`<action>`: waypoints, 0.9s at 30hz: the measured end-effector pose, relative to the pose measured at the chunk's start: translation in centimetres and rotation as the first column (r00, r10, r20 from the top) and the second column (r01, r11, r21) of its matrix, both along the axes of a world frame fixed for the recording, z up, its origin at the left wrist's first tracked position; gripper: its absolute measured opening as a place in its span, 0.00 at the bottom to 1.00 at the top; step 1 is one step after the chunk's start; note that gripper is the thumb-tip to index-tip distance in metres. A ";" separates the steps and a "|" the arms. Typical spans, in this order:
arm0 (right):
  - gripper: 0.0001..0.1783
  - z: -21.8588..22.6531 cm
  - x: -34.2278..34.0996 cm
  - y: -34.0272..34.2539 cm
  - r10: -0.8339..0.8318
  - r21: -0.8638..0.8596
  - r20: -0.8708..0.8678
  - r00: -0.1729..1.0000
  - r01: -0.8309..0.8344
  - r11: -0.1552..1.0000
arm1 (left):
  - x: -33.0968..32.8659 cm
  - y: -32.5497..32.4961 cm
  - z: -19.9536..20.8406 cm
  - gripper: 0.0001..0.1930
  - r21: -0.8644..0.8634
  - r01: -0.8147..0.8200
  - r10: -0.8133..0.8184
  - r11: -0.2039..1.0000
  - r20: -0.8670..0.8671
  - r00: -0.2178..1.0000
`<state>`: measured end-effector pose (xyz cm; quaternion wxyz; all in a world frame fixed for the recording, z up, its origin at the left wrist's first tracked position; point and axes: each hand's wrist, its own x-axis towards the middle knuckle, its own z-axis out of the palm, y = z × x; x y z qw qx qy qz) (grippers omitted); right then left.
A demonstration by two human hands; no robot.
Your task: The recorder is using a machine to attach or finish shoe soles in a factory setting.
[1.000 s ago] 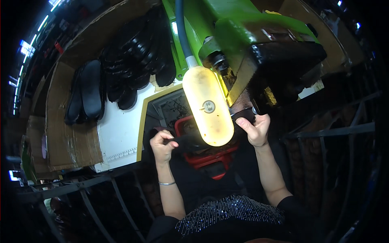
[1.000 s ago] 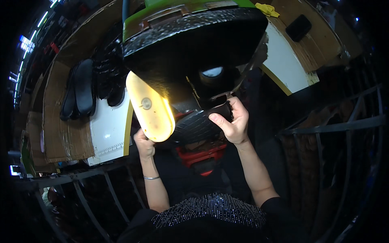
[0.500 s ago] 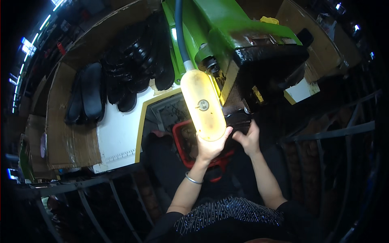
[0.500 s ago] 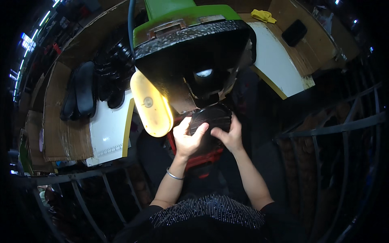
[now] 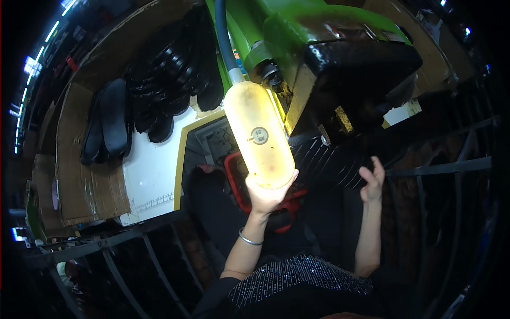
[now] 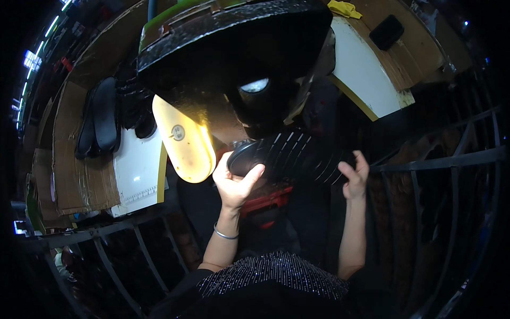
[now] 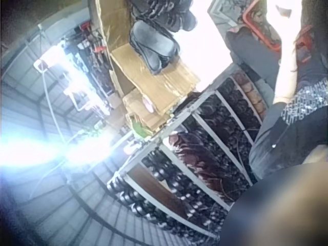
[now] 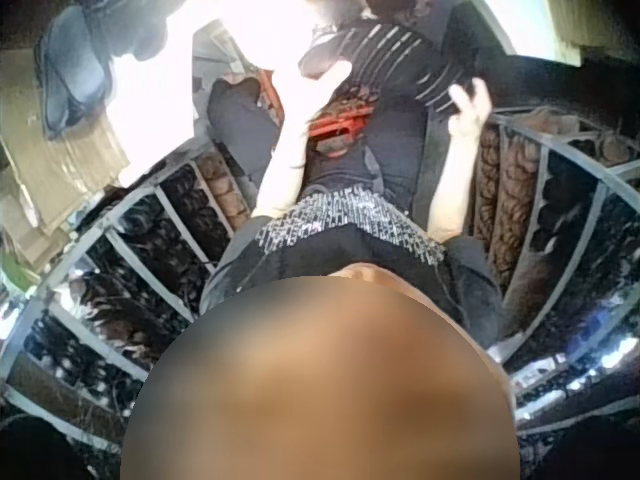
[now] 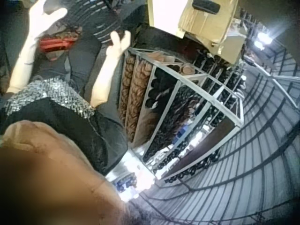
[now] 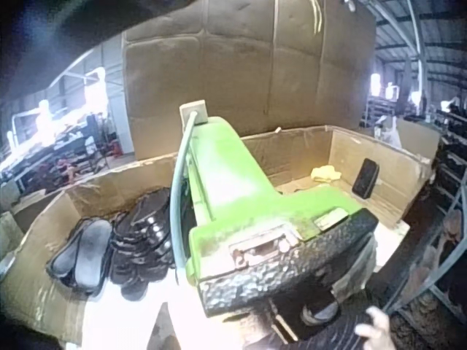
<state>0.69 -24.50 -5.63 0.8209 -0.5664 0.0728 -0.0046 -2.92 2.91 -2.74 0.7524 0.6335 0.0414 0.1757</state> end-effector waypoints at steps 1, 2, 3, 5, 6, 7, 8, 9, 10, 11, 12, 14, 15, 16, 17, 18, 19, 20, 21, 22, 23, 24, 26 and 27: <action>0.19 1.4 1.0 -0.4 0.015 -0.042 0.029 0.999 -0.014 0.999 | 0.2 0.5 0.4 0.20 0.048 0.052 -0.054 0.997 0.036 0.998; 0.19 2.7 1.9 -0.7 0.032 -0.083 0.058 0.998 -0.027 0.996 | 0.2 0.8 0.8 0.21 0.099 0.101 -0.108 0.990 0.069 0.992; 0.18 3.7 2.9 -0.5 0.049 -0.116 0.090 0.995 -0.039 0.993 | 0.0 1.1 1.1 0.21 0.078 0.100 -0.104 0.992 0.052 0.993; 0.17 5.4 4.5 0.5 0.104 -0.166 0.146 0.984 -0.080 0.983 | -0.6 2.1 1.1 0.21 0.068 0.105 -0.107 0.992 0.029 0.994; 0.17 5.9 5.2 1.2 0.114 -0.184 0.171 0.979 -0.082 0.979 | -0.7 2.6 1.1 0.21 0.056 0.117 -0.117 0.992 0.008 0.993; 0.18 6.2 5.7 1.7 0.151 -0.204 0.180 0.972 -0.113 0.972 | -1.0 3.1 0.8 0.22 -0.013 0.107 -0.107 0.994 0.004 0.994; 0.19 6.6 6.0 2.0 0.184 -0.229 0.188 0.965 -0.139 0.963 | -1.1 3.7 0.5 0.22 -0.016 0.110 -0.110 0.994 0.005 0.994; 0.19 7.0 6.1 2.7 0.197 -0.221 0.202 0.960 -0.151 0.963 | -1.3 4.4 0.2 0.19 -0.018 0.097 -0.097 0.995 0.029 0.995; 0.19 7.4 6.1 3.8 0.210 -0.214 0.215 0.954 -0.164 0.963 | -1.5 4.9 0.1 0.17 -0.020 0.084 -0.083 0.996 0.052 0.995; 0.19 7.8 6.0 4.7 0.219 -0.172 0.215 0.952 -0.184 0.968 | -1.7 4.9 1.1 0.16 -0.039 0.014 -0.012 0.999 0.043 0.999; 0.19 7.8 6.0 5.2 0.249 -0.159 0.202 0.947 -0.219 0.963 | -2.1 5.4 1.3 0.16 -0.055 -0.003 0.005 0.998 0.037 0.999; 0.20 7.8 5.8 6.5 0.331 -0.178 0.210 0.920 -0.297 0.938 | -3.4 7.0 -0.2 0.15 -0.110 -0.052 0.054 0.993 0.010 0.999; 0.20 7.9 5.6 7.4 0.354 -0.216 0.239 0.904 -0.306 0.927 | -3.9 7.7 -0.5 0.15 -0.152 -0.050 0.053 0.987 0.013 0.999; 0.20 8.3 5.3 8.2 0.371 -0.242 0.245 0.896 -0.314 0.918 | -4.4 8.3 -0.9 0.14 -0.195 -0.047 0.051 0.980 0.016 0.999; 0.20 8.4 5.1 9.0 0.405 -0.276 0.261 0.876 -0.334 0.901 | -5.3 9.3 -1.4 0.14 -0.250 -0.038 0.035 0.968 -0.015 0.999; 0.20 8.3 5.0 9.6 0.434 -0.314 0.273 0.858 -0.347 0.884 | -5.7 9.8 -2.0 0.12 -0.279 -0.041 0.030 0.959 -0.042 0.999; 0.21 8.2 4.9 10.2 0.446 -0.327 0.295 0.845 -0.349 0.878 | -6.0 10.2 -2.7 0.12 -0.335 -0.041 0.019 0.941 -0.070 0.997; 0.22 8.0 4.8 11.0 0.461 -0.338 0.315 0.830 -0.356 0.871 | -6.5 10.6 -3.5 0.11 -0.387 -0.049 0.011 0.921 -0.099 0.995; 0.26 7.2 4.9 11.4 0.485 -0.366 0.343 0.805 -0.361 0.858 | -6.8 10.8 -4.5 0.11 -0.388 -0.041 0.002 0.921 -0.101 0.995; 0.29 6.8 4.8 12.1 0.462 -0.318 0.380 0.801 -0.355 0.879 | -7.0 10.9 -5.8 0.11 -0.332 -0.025 -0.022 0.943 -0.135 0.991; 0.31 6.9 4.7 12.9 0.448 -0.326 0.367 0.815 -0.339 0.883 | -7.2 11.2 -7.2 0.11 -0.274 -0.010 -0.038 0.962 -0.170 0.985; 0.33 7.6 4.1 13.3 0.435 -0.330 0.368 0.822 -0.322 0.888 | -7.7 11.0 -7.8 0.11 -0.205 0.020 -0.069 0.979 -0.233 0.970; 0.35 7.3 3.8 13.4 0.432 -0.398 0.358 0.828 -0.284 0.872 | -7.7 9.4 -8.9 0.15 -0.106 0.084 -0.114 0.991 -0.322 0.940; 0.38 6.9 3.8 13.4 0.433 -0.469 0.332 0.838 -0.252 0.846 | -7.3 8.2 -9.6 0.17 -0.089 0.104 -0.129 0.991 -0.346 0.929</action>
